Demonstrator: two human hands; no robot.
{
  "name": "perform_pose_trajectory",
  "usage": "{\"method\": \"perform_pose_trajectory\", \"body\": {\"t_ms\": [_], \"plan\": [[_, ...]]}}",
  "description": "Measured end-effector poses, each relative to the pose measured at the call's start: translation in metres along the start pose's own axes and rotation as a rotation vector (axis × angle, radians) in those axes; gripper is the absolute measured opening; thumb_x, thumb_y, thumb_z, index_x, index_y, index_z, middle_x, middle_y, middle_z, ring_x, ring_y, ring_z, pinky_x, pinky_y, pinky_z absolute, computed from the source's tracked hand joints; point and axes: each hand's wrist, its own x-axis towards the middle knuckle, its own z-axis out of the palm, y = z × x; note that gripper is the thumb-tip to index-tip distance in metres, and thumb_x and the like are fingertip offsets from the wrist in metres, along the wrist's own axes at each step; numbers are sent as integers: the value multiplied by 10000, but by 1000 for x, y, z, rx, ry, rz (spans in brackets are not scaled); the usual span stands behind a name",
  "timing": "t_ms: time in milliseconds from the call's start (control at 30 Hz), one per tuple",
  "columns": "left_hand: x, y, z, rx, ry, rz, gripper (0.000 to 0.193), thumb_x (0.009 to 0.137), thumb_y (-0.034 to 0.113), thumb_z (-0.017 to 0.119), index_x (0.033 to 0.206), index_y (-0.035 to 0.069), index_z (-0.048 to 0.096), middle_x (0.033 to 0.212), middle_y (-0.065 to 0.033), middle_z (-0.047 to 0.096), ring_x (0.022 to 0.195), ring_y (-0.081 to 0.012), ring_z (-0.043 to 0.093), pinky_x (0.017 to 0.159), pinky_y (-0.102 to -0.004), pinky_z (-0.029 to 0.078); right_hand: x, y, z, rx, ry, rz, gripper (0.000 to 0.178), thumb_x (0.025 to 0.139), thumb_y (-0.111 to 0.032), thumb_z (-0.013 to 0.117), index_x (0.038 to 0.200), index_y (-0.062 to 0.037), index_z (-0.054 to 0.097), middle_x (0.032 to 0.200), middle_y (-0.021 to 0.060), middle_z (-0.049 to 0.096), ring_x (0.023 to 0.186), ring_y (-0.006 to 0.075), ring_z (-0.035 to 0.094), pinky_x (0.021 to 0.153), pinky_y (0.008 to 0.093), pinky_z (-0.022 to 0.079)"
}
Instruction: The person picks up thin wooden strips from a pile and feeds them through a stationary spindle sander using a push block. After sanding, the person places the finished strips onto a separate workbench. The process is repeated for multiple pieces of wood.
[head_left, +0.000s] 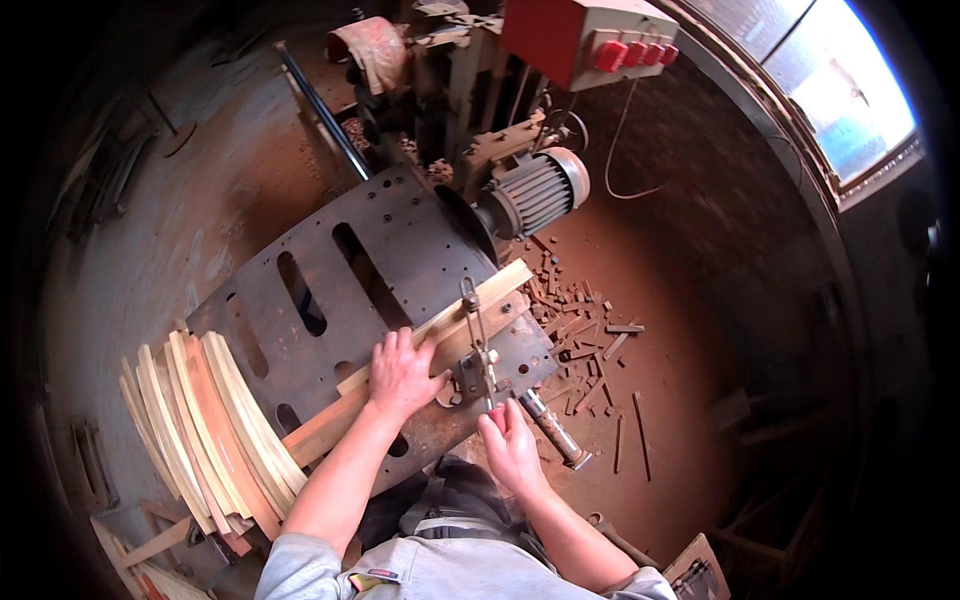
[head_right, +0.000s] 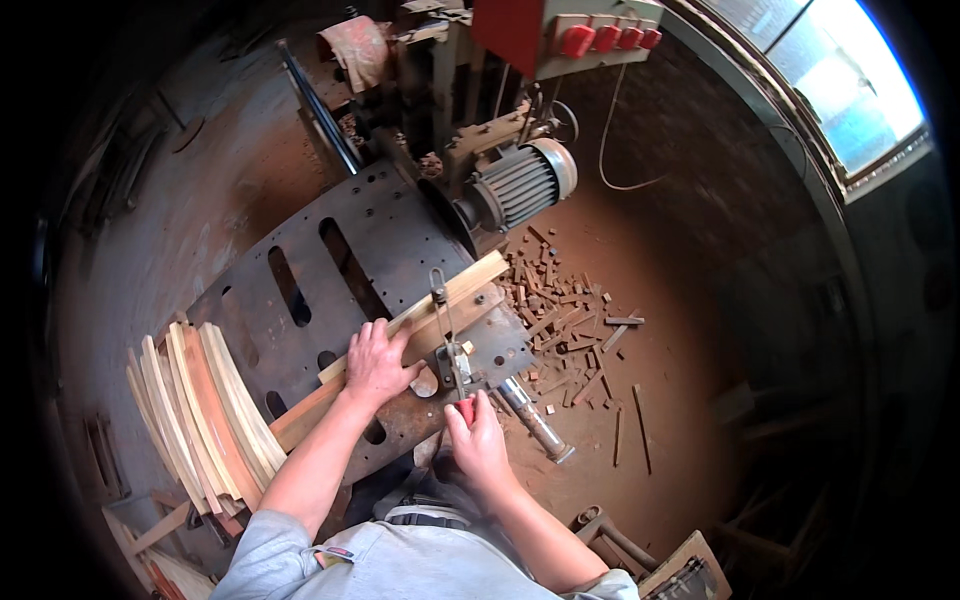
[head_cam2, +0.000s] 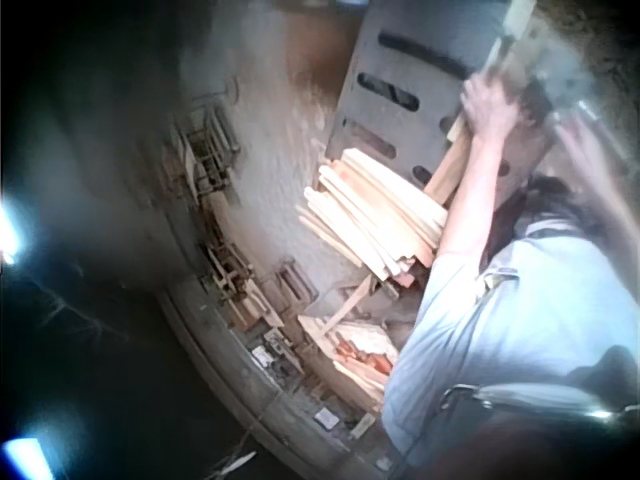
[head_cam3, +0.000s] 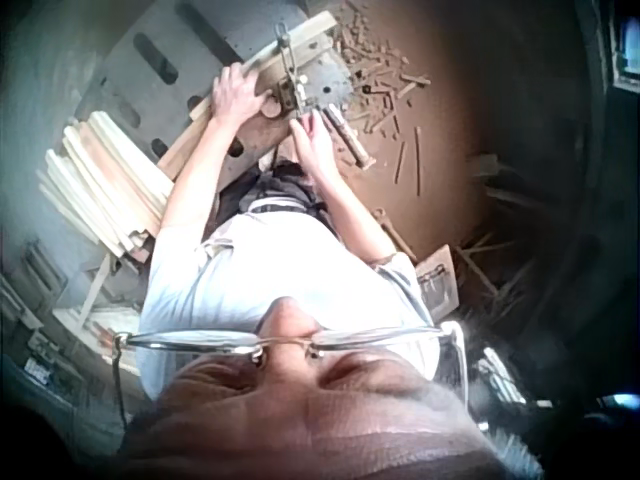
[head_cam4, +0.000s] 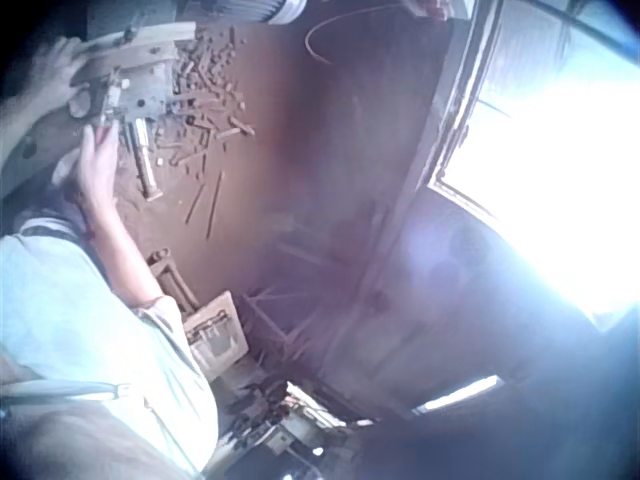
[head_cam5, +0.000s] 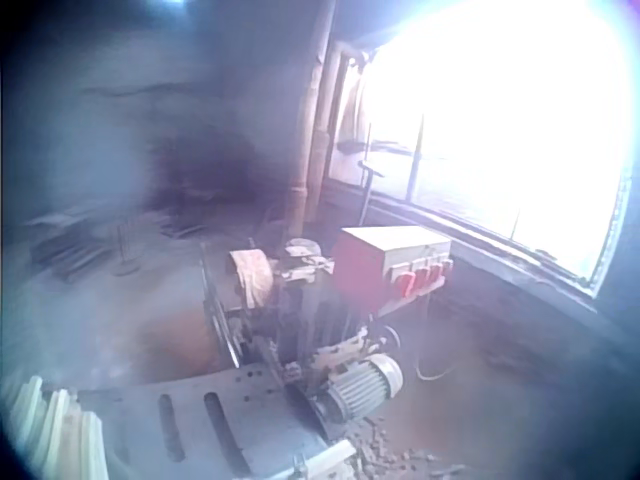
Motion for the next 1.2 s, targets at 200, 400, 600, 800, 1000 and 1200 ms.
{"method": "perform_pose_trajectory", "body": {"t_ms": [200, 400, 600, 800, 1000, 1200], "plan": [[0, 1, 1, 7, -31, 15, 731, 677, 441, 849, 1315, 147, 648, 1147, -146, 578, 1086, -319, 543, 879, -454, 464, 12, -13, -7, -5, -156, 67, 476, 951, -419, 616, 1167, 4, 614, 1046, 260, 690, 1033, 419, 651, 912, 435, 496], [1, 0, -1, 27, 11, 26, 727, 656, 419, 864, 1293, 137, 653, 1115, -141, 583, 1055, -317, 558, 856, -456, 478, 11, -16, -6, -34, -141, 26, 456, 961, -406, 592, 1121, 21, 612, 1033, 250, 687, 1029, 404, 651, 897, 446, 490], [4, -3, -3, 59, 56, 37, 713, 653, 407, 864, 1279, 137, 655, 1079, -127, 585, 1035, -308, 565, 844, -442, 485, 18, -13, -2, -15, -159, -4, 459, 962, -413, 577, 1105, 21, 620, 1020, 244, 688, 1017, 388, 655, 891, 445, 486], [6, -6, 3, 58, 66, 26, 716, 636, 377, 877, 1275, 139, 657, 1078, -120, 588, 1038, -307, 566, 852, -445, 487, 28, -4, 5, -1, -165, -52, 486, 963, -433, 580, 1125, 24, 609, 1034, 297, 678, 1049, 450, 637, 910, 480, 487], [3, -6, 10, 76, 70, 22, 707, 641, 369, 871, 1274, 137, 656, 1082, -119, 591, 1049, -310, 563, 864, -443, 484, 32, 6, 8, 3, -148, -89, 493, 964, -444, 574, 1118, 23, 612, 1032, 297, 679, 1057, 447, 638, 917, 479, 486], [1, -13, 25, 111, 124, 22, 689, 656, 385, 852, 1269, 137, 659, 1090, -125, 596, 1055, -315, 563, 872, -449, 483, 45, 21, 15, 4, -179, -144, 495, 964, -453, 561, 1112, 17, 613, 1046, 293, 678, 1066, 448, 631, 926, 484, 479]]}}
